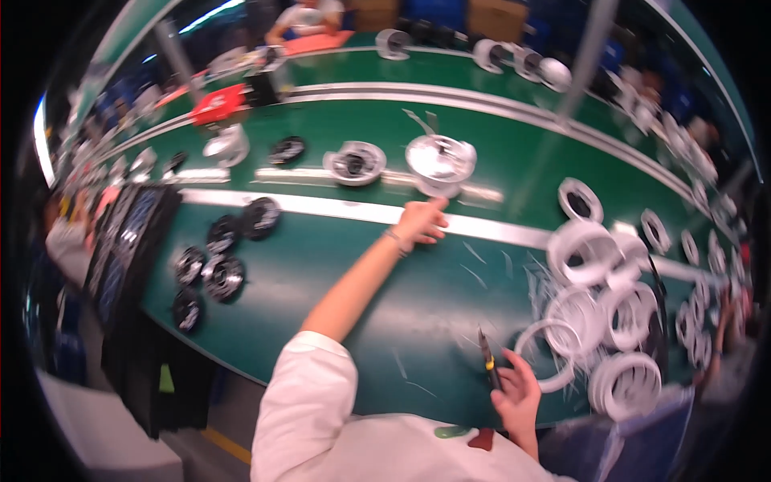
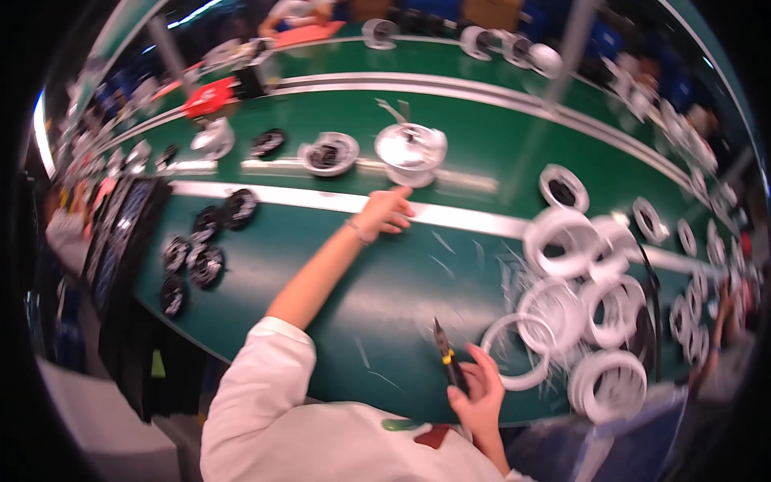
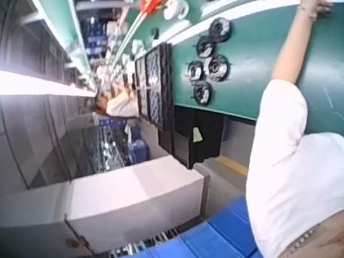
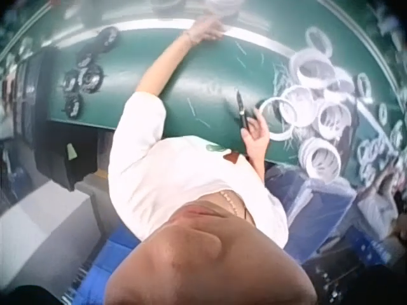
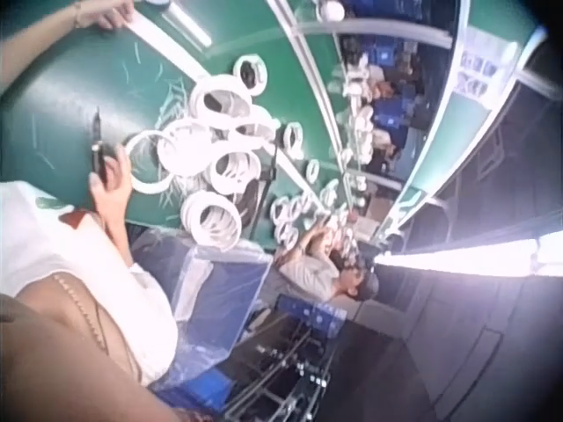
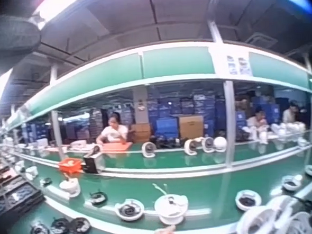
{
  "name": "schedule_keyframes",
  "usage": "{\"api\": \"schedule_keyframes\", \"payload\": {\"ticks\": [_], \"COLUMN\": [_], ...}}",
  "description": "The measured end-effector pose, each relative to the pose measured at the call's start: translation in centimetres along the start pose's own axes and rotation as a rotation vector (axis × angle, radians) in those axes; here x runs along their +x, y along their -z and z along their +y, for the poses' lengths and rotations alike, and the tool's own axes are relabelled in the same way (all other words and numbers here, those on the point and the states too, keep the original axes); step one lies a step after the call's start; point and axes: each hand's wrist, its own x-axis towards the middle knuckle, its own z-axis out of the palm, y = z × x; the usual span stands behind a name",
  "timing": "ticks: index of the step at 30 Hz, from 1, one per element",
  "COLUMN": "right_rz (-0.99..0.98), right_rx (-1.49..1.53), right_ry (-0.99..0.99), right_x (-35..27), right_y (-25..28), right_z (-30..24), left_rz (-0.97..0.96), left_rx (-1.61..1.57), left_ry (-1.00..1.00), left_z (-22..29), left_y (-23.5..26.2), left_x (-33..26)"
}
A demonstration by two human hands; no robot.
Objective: Assembling security camera components and trimming wires using pliers on a production line.
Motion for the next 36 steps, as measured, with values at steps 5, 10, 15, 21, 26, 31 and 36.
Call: {"api": "schedule_keyframes", "payload": {"ticks": [5,10,15,21,26,31,36], "right_rz": [-0.192,-0.438,-0.482,-0.594,-0.797,-0.754,-0.751], "right_rx": [0.779,0.929,0.724,0.858,0.866,0.884,0.879], "right_ry": [-0.426,-0.525,-0.55,-0.265,-0.296,-0.35,-0.352], "right_x": [-0.7,-3.2,-3.2,2.0,7.1,8.1,8.2], "right_y": [0.4,0.9,1.3,2.5,2.2,1.9,1.9], "right_z": [-1.9,-2.2,-3.4,-4.5,-4.8,-3.6,-4.1], "left_rz": [-0.11,-0.085,-0.154,-0.33,-0.383,-0.434,-0.462], "left_rx": [-0.632,-0.881,-0.573,-0.177,-0.142,-0.03,0.043], "left_ry": [0.02,-0.085,-0.281,-0.104,-0.019,-0.005,0.004], "left_z": [-0.5,0.2,-0.2,0.1,-0.8,-1.1,-1.0], "left_y": [-2.4,-4.9,-5.9,-4.1,-3.9,-3.3,-3.0], "left_x": [6.5,9.0,1.7,-10.0,-13.2,-13.9,-14.5]}}
